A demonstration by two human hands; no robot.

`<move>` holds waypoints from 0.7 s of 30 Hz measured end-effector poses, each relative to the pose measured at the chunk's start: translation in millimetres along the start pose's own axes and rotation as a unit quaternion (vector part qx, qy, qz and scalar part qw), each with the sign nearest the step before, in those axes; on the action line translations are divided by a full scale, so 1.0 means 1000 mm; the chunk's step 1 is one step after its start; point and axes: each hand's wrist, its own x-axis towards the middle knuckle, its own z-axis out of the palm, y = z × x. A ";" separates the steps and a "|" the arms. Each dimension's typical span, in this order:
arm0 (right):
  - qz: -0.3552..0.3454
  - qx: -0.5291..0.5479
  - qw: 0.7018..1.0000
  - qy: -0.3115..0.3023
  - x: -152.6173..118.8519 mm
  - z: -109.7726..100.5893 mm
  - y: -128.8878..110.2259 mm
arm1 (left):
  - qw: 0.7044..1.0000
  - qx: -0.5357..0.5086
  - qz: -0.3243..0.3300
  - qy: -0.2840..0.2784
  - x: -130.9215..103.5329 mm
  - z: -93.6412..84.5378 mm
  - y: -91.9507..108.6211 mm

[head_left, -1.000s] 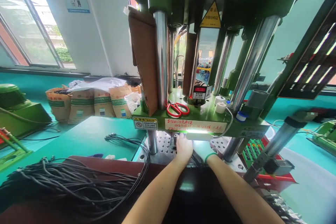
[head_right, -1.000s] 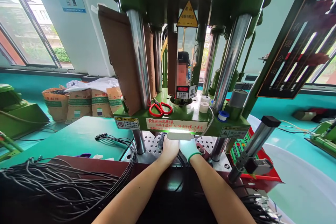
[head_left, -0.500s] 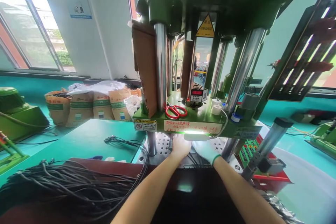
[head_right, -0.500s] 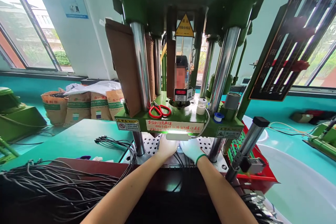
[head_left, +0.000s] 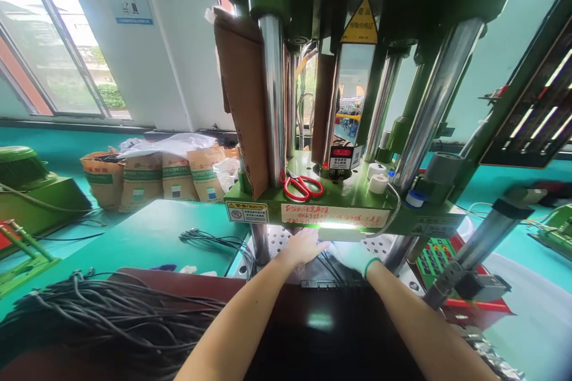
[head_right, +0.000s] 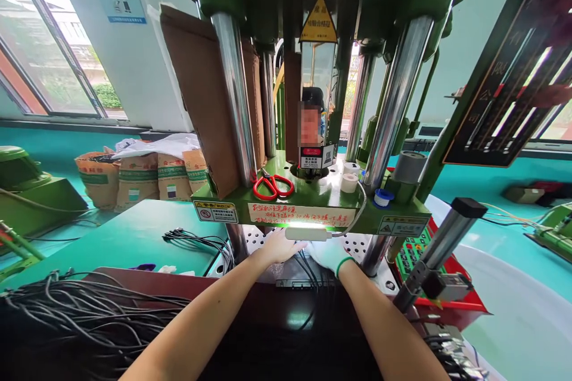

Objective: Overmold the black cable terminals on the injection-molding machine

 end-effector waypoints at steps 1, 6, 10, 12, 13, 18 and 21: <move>0.003 -0.001 1.000 -0.003 0.002 -0.001 0.000 | 1.000 -0.003 -0.001 -0.003 0.002 0.000 0.000; 0.012 -0.004 1.000 -0.009 -0.006 -0.015 0.007 | 1.000 -0.013 0.002 -0.011 -0.004 -0.008 -0.004; 0.026 0.001 1.000 -0.017 -0.020 -0.015 0.018 | 0.999 -0.023 0.016 -0.019 -0.014 -0.011 -0.012; 0.039 0.005 0.999 -0.023 -0.021 -0.010 0.021 | 0.999 -0.026 0.005 -0.020 -0.014 -0.008 -0.014; 0.044 0.007 0.999 -0.025 -0.020 -0.007 0.022 | 0.999 -0.028 -0.004 -0.019 -0.013 -0.006 -0.015; 0.038 0.017 0.999 -0.019 -0.012 0.002 0.021 | 0.999 -0.035 -0.031 -0.019 -0.005 0.000 -0.015; 0.039 0.015 0.999 -0.010 -0.009 -0.004 0.019 | 0.998 -0.035 -0.044 -0.018 -0.002 -0.004 -0.011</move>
